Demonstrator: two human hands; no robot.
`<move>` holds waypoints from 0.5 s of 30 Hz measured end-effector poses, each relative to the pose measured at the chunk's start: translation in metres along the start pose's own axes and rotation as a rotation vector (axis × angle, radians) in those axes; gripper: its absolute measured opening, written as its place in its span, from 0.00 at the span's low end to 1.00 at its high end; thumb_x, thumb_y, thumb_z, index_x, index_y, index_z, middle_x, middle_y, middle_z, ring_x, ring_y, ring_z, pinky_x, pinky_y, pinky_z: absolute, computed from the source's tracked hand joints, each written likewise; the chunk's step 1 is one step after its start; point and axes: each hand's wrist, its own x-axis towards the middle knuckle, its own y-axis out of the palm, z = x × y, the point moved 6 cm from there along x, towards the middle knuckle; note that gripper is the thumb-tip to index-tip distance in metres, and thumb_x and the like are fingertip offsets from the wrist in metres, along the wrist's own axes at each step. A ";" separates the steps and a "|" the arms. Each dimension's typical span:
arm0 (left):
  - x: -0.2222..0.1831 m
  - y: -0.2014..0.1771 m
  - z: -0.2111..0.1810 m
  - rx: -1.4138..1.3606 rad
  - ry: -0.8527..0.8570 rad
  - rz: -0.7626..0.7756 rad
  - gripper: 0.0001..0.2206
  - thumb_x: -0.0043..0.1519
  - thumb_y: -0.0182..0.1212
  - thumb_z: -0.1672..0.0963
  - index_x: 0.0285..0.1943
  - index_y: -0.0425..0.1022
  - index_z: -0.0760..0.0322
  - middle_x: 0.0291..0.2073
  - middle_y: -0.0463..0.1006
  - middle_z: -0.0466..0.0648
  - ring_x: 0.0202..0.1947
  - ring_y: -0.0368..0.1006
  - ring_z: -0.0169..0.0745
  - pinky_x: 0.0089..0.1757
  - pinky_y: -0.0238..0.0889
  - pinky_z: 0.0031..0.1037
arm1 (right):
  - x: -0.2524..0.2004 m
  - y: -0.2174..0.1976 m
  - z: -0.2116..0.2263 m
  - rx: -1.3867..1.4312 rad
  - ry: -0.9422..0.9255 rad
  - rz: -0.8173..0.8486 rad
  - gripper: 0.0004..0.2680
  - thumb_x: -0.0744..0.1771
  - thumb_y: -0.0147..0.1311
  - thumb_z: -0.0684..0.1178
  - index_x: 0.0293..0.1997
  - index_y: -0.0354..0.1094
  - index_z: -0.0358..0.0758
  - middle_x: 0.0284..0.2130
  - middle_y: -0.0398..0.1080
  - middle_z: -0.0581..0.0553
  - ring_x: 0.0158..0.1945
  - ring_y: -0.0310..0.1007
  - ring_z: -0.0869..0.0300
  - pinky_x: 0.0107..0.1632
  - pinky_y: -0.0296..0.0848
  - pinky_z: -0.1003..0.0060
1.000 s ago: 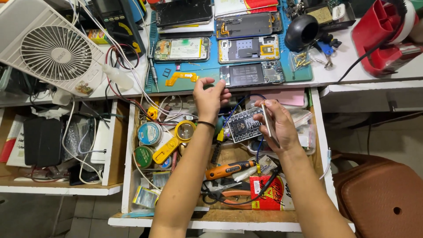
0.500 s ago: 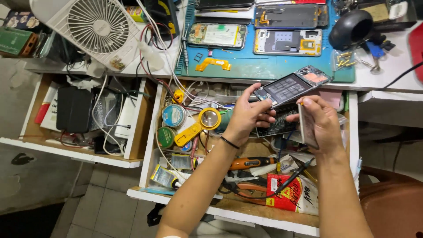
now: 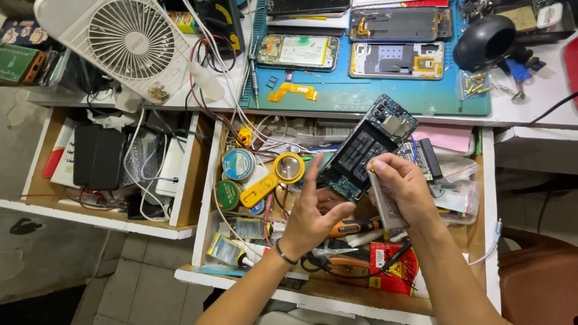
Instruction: Inspecting a small electronic component using a magnifying glass and a probe tool at a repair bench.
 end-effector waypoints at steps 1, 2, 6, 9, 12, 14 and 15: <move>-0.002 -0.008 -0.001 -0.003 0.000 0.009 0.45 0.61 0.67 0.52 0.81 0.37 0.62 0.33 0.82 0.62 0.30 0.82 0.51 0.31 0.77 0.32 | -0.006 0.009 0.010 0.000 -0.003 -0.009 0.07 0.69 0.51 0.46 0.44 0.69 0.32 0.08 0.62 0.34 0.09 0.71 0.54 0.13 0.65 0.70; -0.003 -0.018 -0.003 0.108 0.003 -0.022 0.43 0.63 0.57 0.45 0.81 0.36 0.63 0.38 0.82 0.60 0.35 0.81 0.52 0.37 0.76 0.36 | -0.011 0.017 0.023 -0.072 -0.022 -0.041 0.07 0.69 0.53 0.47 0.42 0.71 0.33 0.10 0.64 0.39 0.12 0.69 0.60 0.17 0.66 0.72; -0.001 -0.077 0.021 1.005 0.017 -0.134 0.30 0.68 0.50 0.45 0.76 0.59 0.59 0.42 0.80 0.53 0.43 0.75 0.48 0.47 0.65 0.37 | -0.015 0.018 0.038 -0.250 -0.094 -0.132 0.06 0.68 0.58 0.48 0.38 0.77 0.35 0.19 0.67 0.47 0.24 0.63 0.69 0.30 0.67 0.74; -0.011 -0.109 0.063 1.345 -0.168 0.029 0.29 0.61 0.62 0.45 0.70 0.66 0.52 0.46 0.79 0.47 0.48 0.75 0.46 0.49 0.61 0.42 | -0.017 0.020 0.046 -0.335 -0.129 -0.145 0.06 0.67 0.59 0.46 0.38 0.78 0.35 0.19 0.66 0.49 0.28 0.61 0.69 0.33 0.66 0.75; -0.016 -0.115 0.082 1.396 -0.111 0.029 0.25 0.61 0.62 0.48 0.69 0.68 0.48 0.39 0.79 0.41 0.42 0.75 0.39 0.50 0.60 0.42 | -0.017 0.022 0.049 -0.415 -0.110 -0.168 0.06 0.67 0.61 0.47 0.37 0.80 0.37 0.20 0.69 0.47 0.28 0.62 0.67 0.33 0.69 0.71; -0.017 -0.121 0.079 1.312 -0.109 -0.012 0.25 0.61 0.63 0.48 0.67 0.70 0.49 0.39 0.79 0.42 0.43 0.76 0.40 0.51 0.61 0.43 | -0.015 0.021 0.047 -0.439 -0.095 -0.168 0.06 0.67 0.61 0.47 0.37 0.80 0.37 0.20 0.70 0.47 0.29 0.62 0.67 0.35 0.70 0.70; -0.017 -0.126 0.077 1.232 -0.107 -0.060 0.24 0.60 0.64 0.47 0.66 0.72 0.51 0.40 0.79 0.43 0.44 0.77 0.42 0.52 0.61 0.43 | -0.013 0.020 0.046 -0.460 -0.085 -0.163 0.06 0.67 0.60 0.47 0.36 0.80 0.37 0.21 0.71 0.47 0.30 0.63 0.67 0.36 0.71 0.69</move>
